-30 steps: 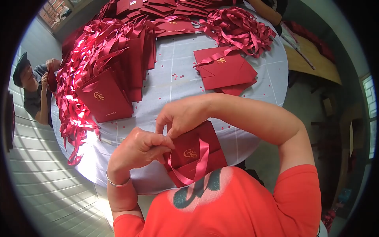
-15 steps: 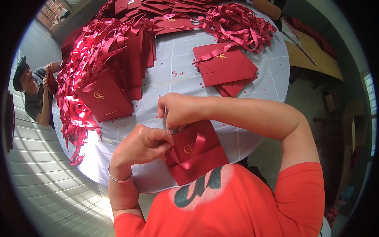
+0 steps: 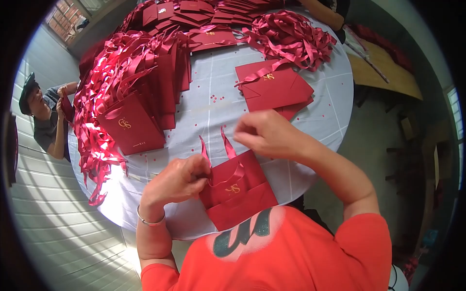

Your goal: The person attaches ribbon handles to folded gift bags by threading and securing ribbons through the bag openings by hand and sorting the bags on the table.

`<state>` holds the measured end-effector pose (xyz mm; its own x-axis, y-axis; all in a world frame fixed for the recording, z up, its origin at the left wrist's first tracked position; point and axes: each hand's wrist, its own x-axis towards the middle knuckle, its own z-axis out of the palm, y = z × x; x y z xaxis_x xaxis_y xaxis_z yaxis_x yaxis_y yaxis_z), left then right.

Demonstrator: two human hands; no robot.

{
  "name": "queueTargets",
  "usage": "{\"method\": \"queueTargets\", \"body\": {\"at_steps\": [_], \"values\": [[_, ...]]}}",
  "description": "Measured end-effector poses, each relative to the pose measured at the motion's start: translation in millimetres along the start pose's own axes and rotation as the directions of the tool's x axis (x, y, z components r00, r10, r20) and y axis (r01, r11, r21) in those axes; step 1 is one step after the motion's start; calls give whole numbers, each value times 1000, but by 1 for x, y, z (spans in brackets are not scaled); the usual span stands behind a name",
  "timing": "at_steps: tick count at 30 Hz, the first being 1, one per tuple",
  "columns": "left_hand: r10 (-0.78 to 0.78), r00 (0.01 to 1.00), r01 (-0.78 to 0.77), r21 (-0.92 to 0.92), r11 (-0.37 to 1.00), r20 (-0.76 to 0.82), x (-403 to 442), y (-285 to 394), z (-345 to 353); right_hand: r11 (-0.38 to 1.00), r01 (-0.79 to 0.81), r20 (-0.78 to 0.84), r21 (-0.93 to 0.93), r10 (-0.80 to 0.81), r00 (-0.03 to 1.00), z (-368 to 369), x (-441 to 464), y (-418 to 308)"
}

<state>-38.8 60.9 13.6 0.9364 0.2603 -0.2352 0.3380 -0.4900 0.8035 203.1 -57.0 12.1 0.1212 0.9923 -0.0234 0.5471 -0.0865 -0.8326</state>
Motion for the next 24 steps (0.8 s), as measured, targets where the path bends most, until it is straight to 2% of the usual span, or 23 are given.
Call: {"method": "queueTargets", "body": {"at_steps": [2,3,4,6,9,11,12,14,15,16,18,19,20,22,23,24], "values": [[94,991,-84,102,991,-93,1,-3,5,985,104,53,-137,-97,994,0,-23,13],[89,992,-79,112,991,-92,1,-3,6,971,203,64,-130,-196,979,4,-28,18],[73,993,-63,106,992,-95,2,-3,7,971,208,55,-119,-203,978,8,-35,19],[52,995,-42,118,992,-84,4,-2,9,993,55,-30,-100,-59,998,15,-43,13],[103,982,-65,226,972,-159,7,5,10,993,66,-21,-98,-69,997,16,-47,16],[-16,995,48,321,946,-103,9,28,2,990,105,-15,-90,-107,994,18,-52,18],[-28,995,61,367,928,-96,12,35,-2,985,144,-6,-90,-145,989,19,-54,19],[-33,997,65,475,878,-75,18,43,-10,992,119,45,-35,-118,992,25,-61,16],[33,997,10,513,858,-73,22,44,-13,997,81,87,18,-82,993,29,-65,14],[31,996,14,517,856,-78,27,47,-15,991,136,84,-4,-135,987,35,-71,14],[-30,996,-28,612,791,85,38,55,-19,968,243,105,58,-248,963,46,-79,14],[-132,982,9,670,742,133,42,66,-18,979,198,192,45,-203,960,43,-84,8],[-131,982,2,673,740,140,43,64,-17,980,195,185,47,-200,962,41,-85,11],[53,992,-118,670,733,117,42,49,-12,958,282,-42,-53,-285,958,36,-86,18],[51,991,-122,668,734,124,39,45,-10,963,252,-116,-97,-262,958,27,-83,21],[68,998,-48,637,769,-6,35,41,-8,974,203,-164,-97,-216,962,18,-81,25]]}}
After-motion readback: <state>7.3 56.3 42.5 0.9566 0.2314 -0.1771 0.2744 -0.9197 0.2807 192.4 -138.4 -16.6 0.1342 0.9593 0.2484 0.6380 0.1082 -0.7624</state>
